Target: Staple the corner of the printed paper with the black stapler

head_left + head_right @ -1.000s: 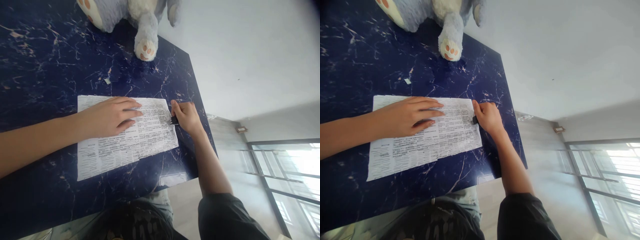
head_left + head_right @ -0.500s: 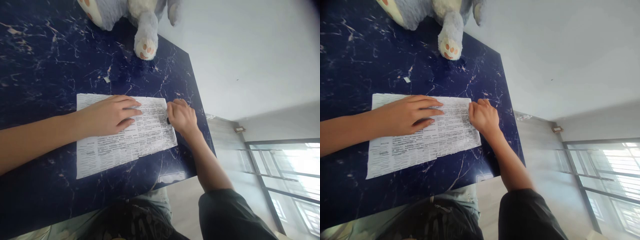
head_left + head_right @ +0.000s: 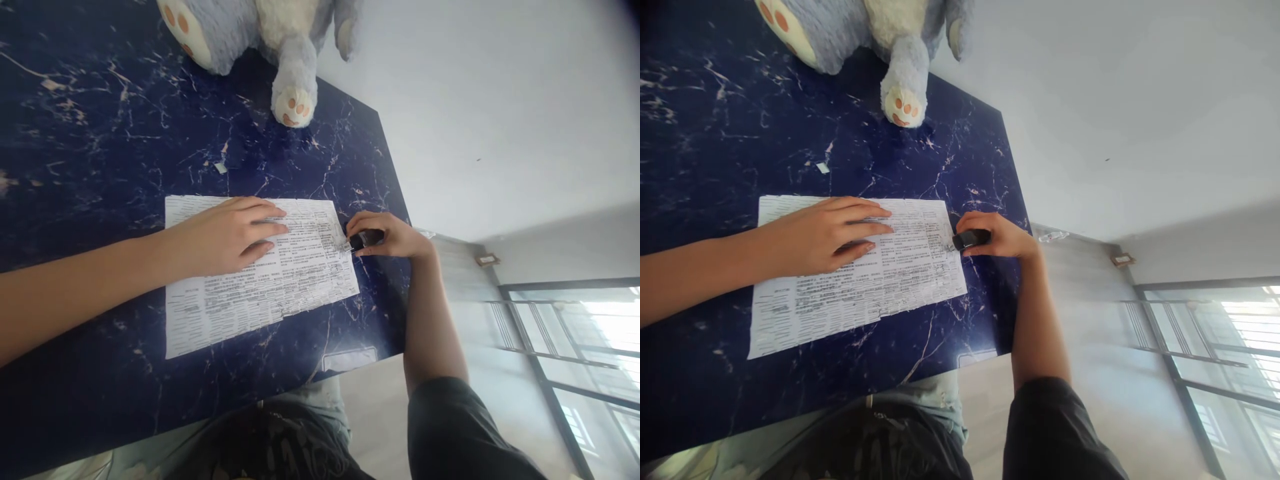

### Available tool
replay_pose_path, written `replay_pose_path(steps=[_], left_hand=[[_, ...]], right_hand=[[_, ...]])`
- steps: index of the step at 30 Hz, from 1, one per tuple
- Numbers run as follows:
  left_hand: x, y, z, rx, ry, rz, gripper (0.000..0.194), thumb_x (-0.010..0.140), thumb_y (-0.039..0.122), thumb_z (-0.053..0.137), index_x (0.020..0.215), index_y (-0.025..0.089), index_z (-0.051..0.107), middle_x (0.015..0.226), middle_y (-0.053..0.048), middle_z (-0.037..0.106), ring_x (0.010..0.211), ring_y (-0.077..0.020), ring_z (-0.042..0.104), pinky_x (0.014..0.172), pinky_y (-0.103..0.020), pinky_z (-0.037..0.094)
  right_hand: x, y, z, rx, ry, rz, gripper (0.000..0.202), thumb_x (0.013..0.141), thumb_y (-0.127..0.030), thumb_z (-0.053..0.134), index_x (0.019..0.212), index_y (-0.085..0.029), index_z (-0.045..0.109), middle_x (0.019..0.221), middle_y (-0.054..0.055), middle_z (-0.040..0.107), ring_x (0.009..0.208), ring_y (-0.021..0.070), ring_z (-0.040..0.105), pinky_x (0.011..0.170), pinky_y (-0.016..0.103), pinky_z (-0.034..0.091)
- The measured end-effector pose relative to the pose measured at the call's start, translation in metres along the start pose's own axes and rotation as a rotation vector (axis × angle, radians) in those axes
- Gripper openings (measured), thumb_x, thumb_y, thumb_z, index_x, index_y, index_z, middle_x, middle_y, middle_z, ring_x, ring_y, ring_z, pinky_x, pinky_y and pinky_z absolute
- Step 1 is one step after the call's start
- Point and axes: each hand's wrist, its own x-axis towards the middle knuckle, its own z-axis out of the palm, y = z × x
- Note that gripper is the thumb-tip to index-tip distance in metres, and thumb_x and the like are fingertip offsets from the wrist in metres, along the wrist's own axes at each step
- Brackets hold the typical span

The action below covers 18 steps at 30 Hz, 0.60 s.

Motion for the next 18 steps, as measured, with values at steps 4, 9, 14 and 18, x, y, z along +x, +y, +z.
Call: replay_pose_path(steps=[4, 9, 14, 18], left_hand=[[0.0, 0.005, -0.003, 0.062, 0.028, -0.068, 0.046, 0.114, 0.044, 0.05, 0.143, 0.026, 0.081, 0.155, -0.014, 0.071, 0.146, -0.0367, 0.063, 0.128, -0.057, 0.049], [0.0, 0.014, 0.0, 0.035, 0.004, -0.069, 0.049, 0.115, 0.038, 0.043, 0.146, 0.022, 0.078, 0.152, -0.014, 0.075, 0.148, -0.0349, 0.063, 0.132, -0.056, 0.045], [0.003, 0.011, -0.007, -0.203, 0.157, -0.308, 0.047, 0.115, 0.031, 0.039, 0.142, 0.018, 0.075, 0.138, -0.015, 0.081, 0.128, -0.0299, 0.075, 0.113, -0.049, 0.06], [0.009, 0.003, -0.017, -0.471, 0.367, -0.505, 0.04, 0.118, 0.045, 0.045, 0.12, 0.02, 0.075, 0.12, -0.011, 0.083, 0.109, -0.0247, 0.079, 0.101, -0.042, 0.064]], right_hand=[[-0.004, 0.01, -0.001, -0.151, 0.243, 0.217, 0.03, 0.086, -0.048, 0.087, 0.1, -0.023, 0.081, 0.095, 0.004, 0.078, 0.085, 0.0235, 0.07, 0.084, 0.04, 0.055], [0.015, -0.013, 0.019, -0.395, 1.092, 0.489, 0.02, 0.082, -0.04, 0.079, 0.091, -0.022, 0.074, 0.083, 0.005, 0.072, 0.08, 0.0258, 0.064, 0.078, 0.042, 0.05], [0.047, -0.073, 0.068, -0.042, 0.813, 0.322, 0.028, 0.087, -0.049, 0.084, 0.097, -0.024, 0.077, 0.083, 0.002, 0.073, 0.075, 0.0216, 0.064, 0.069, 0.037, 0.049], [0.065, -0.092, 0.088, 0.02, 0.507, 0.204, 0.031, 0.086, -0.044, 0.09, 0.107, -0.022, 0.082, 0.098, 0.005, 0.082, 0.088, 0.023, 0.073, 0.085, 0.038, 0.057]])
